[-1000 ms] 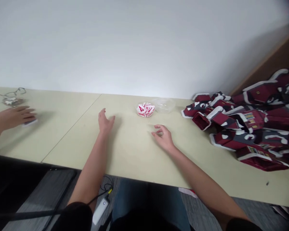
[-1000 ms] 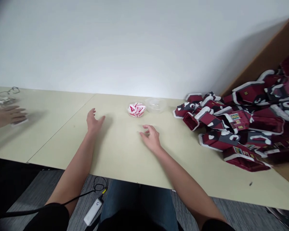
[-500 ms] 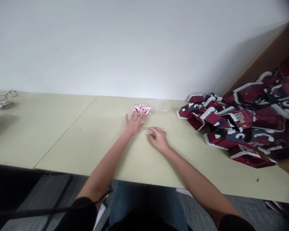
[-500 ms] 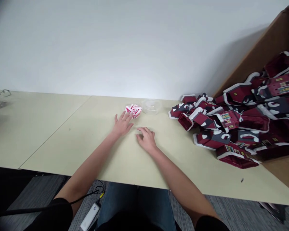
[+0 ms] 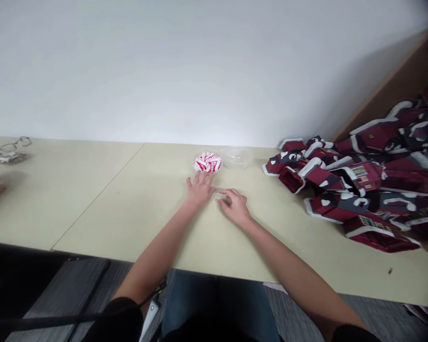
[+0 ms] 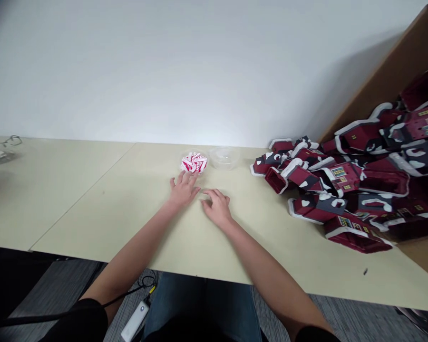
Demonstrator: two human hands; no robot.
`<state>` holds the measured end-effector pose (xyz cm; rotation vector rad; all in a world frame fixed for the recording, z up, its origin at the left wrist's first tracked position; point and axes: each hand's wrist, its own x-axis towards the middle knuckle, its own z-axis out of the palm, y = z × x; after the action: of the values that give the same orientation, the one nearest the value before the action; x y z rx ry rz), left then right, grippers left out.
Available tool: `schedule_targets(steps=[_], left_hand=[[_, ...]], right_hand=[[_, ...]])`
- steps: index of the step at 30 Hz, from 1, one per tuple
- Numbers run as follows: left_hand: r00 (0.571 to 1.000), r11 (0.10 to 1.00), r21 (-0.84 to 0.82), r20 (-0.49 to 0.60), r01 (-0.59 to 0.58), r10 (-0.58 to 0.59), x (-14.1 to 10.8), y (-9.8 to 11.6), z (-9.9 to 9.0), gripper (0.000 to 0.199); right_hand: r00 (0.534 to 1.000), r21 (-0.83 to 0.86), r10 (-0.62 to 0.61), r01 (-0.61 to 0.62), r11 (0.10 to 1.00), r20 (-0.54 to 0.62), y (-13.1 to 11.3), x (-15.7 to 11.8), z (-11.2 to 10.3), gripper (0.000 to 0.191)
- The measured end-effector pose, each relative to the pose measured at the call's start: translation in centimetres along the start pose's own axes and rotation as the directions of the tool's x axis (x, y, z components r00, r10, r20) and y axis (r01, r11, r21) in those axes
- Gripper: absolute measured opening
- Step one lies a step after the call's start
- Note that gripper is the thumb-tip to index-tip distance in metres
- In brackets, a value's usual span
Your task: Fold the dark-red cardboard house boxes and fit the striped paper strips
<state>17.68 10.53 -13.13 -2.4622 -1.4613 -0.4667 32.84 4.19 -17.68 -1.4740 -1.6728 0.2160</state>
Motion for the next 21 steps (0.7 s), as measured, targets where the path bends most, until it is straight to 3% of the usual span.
schedule_targets(steps=[10, 21], left_hand=[[0.993, 0.994, -0.088, 0.104, 0.061, -0.052, 0.1, -0.4, 1.3, 0.066], [0.998, 0.996, -0.069, 0.032, 0.051, -0.049, 0.6, -0.6, 1.6, 0.054]], right_hand=[[1.0, 0.014, -0.007, 0.007, 1.0, -0.008, -0.2, 0.0, 0.0, 0.027], [0.998, -0.09, 0.046, -0.043, 0.995, 0.035, 0.0, 0.6, 0.4, 0.031]])
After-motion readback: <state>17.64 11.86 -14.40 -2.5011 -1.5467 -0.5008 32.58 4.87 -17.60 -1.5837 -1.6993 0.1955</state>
